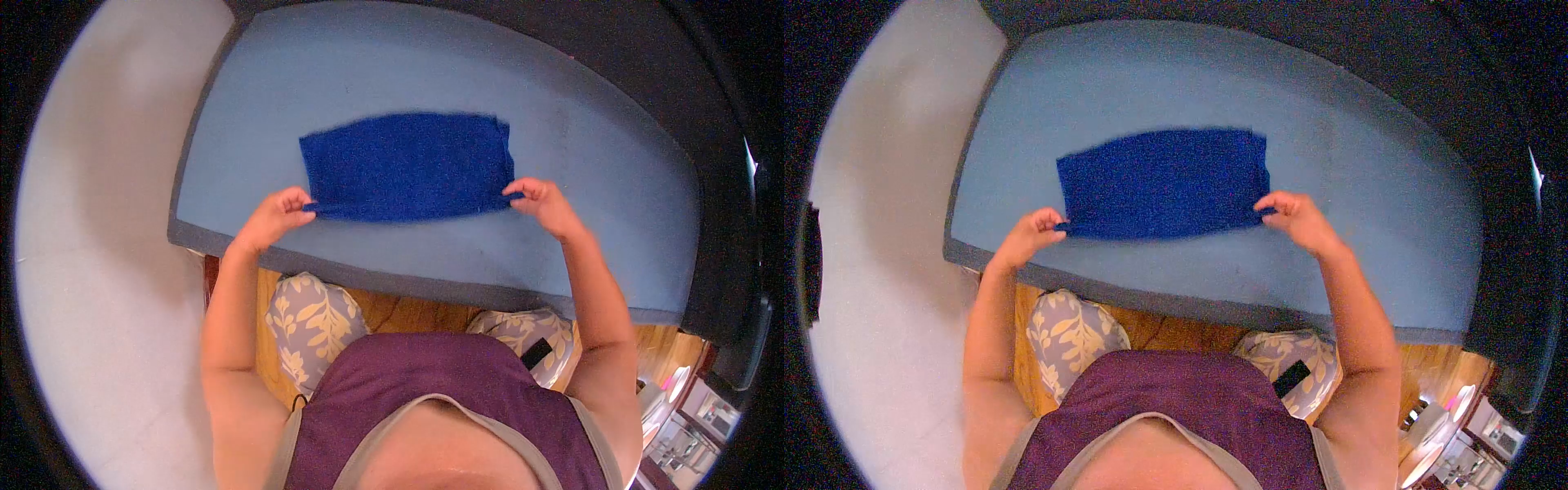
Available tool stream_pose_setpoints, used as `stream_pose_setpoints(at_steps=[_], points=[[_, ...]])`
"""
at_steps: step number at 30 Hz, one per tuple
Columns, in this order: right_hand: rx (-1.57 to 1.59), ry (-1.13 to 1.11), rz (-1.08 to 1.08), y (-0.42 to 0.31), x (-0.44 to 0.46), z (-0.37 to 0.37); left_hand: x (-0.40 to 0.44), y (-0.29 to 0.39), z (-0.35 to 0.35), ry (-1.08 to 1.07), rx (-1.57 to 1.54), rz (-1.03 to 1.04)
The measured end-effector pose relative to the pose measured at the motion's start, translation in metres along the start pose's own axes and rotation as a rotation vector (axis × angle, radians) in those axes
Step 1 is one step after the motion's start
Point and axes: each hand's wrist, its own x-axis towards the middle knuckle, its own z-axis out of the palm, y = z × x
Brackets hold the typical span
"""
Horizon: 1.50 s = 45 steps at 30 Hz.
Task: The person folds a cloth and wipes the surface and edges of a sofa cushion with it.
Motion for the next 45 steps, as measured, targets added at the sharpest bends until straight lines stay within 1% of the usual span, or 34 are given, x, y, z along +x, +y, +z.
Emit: stream_pose_setpoints(at_steps=[1, 3, 4, 5, 6, 7, 8, 9, 10, 11, 12, 13, 16, 17, 19, 20, 22, 24, 26, 28, 29, 30, 31, 32, 33, 34, 35, 36, 37, 38, 39, 41, 42, 45], points=[[0.015, -0.028, 0.039, -0.002, -0.004, 0.000, 0.001, -0.001, -0.002, -0.004, -0.004, -0.004], [0.036, -0.053, 0.091, -0.001, -0.007, 0.000, 0.004, 0.004, -0.007, 0.112, -0.128, -0.022], [0.154, 0.065, 0.087, -0.002, 0.008, -0.005, 0.011, 0.013, -0.010, 0.108, -0.125, -0.023], [0.270, 0.183, 0.078, -0.004, 0.024, -0.010, 0.024, 0.024, -0.015, 0.211, -0.179, -0.030], [0.269, 0.184, 0.072, -0.006, 0.035, -0.012, 0.034, 0.032, -0.018, 0.316, -0.234, -0.036], [0.274, 0.285, 0.112, -0.011, 0.046, -0.014, 0.042, 0.036, -0.017, 0.321, -0.235, -0.030], [0.280, 0.385, 0.153, -0.013, 0.054, -0.016, 0.049, 0.037, -0.014, 0.427, -0.131, -0.049], [0.280, 0.385, 0.148, 0.000, 0.063, -0.016, 0.054, 0.033, -0.012, 0.530, -0.026, -0.069], [-0.048, 0.486, 0.116, 0.023, 0.071, -0.014, 0.059, 0.014, -0.013, 0.530, -0.025, -0.067], [-0.379, 0.580, 0.082, 0.036, 0.076, -0.014, 0.066, -0.017, -0.017, 0.587, 0.127, -0.058], [-0.380, 0.580, 0.083, 0.036, 0.076, -0.012, 0.066, -0.018, -0.014, 0.641, 0.280, -0.051], [-0.431, 0.549, 0.157, 0.036, 0.076, -0.008, 0.060, -0.021, -0.010, 0.565, 0.215, -0.092], [-0.530, 0.516, 0.280, 0.014, 0.082, 0.007, 0.055, -0.021, 0.011, 0.622, 0.190, -0.187], [-0.580, 0.521, 0.319, 0.004, 0.084, 0.011, 0.058, -0.025, 0.014, 0.622, 0.189, -0.188], [-0.624, 0.564, 0.296, 0.001, 0.090, 0.021, 0.068, -0.029, 0.019, 0.704, 0.339, -0.088], [-0.666, 0.607, 0.276, 0.001, 0.092, 0.023, 0.070, -0.031, 0.020, 0.710, 0.334, -0.085], [-0.678, 0.595, 0.262, 0.009, 0.100, 0.022, 0.069, -0.017, 0.022, 0.665, 0.079, -0.202], [-0.686, 0.586, 0.257, 0.008, 0.105, 0.019, 0.069, -0.008, 0.025, 0.661, 0.013, -0.245], [-0.611, 0.387, 0.274, -0.001, 0.108, 0.018, 0.071, -0.009, 0.025, 0.650, -0.050, -0.289], [-0.554, 0.400, 0.240, 0.017, 0.112, 0.018, 0.077, -0.027, 0.023, 0.579, 0.002, -0.125], [-0.502, 0.411, 0.204, 0.026, 0.115, 0.018, 0.082, -0.037, 0.024, 0.583, 0.002, -0.122], [-0.503, 0.410, 0.198, 0.024, 0.113, 0.020, 0.087, -0.048, 0.026, 0.659, 0.016, 0.036], [-0.442, 0.479, 0.091, 0.020, 0.106, 0.024, 0.086, -0.047, 0.028, 0.730, 0.029, 0.193], [-0.379, 0.547, -0.014, 0.017, 0.098, 0.028, 0.084, -0.045, 0.029, 0.730, 0.028, 0.192], [-0.381, 0.547, -0.013, 0.009, 0.091, 0.031, 0.076, -0.025, 0.035, 0.778, 0.340, 0.276], [-0.637, 0.477, -0.169, -0.001, 0.084, 0.033, 0.069, -0.010, 0.039, 0.814, 0.654, 0.359], [-0.892, 0.399, -0.330, -0.007, 0.080, 0.033, 0.066, -0.005, 0.041, 0.817, 0.652, 0.363], [-0.894, 0.401, -0.337, -0.008, 0.082, 0.032, 0.064, -0.001, 0.040, 0.724, 0.771, 0.322], [-0.888, 0.273, -0.307, -0.007, 0.084, 0.032, 0.063, 0.001, 0.040, 0.629, 0.887, 0.279], [-0.879, 0.147, -0.277, -0.009, 0.085, 0.032, 0.065, 0.004, 0.038, 0.638, 0.888, 0.282], [-0.919, 0.129, -0.213, -0.022, 0.083, 0.033, 0.067, 0.007, 0.036, 0.575, 0.948, 0.307], [-0.997, 0.094, -0.212, -0.020, 0.092, 0.035, 0.070, 0.010, 0.035, 0.498, 1.038, 0.343], [-1.074, 0.055, -0.200, -0.022, 0.093, 0.036, 0.070, 0.008, 0.033, 0.502, 1.040, 0.344], [-1.012, 0.022, -0.220, -0.030, 0.087, 0.027, 0.066, 0.002, 0.018, 0.402, 0.947, 0.365]])
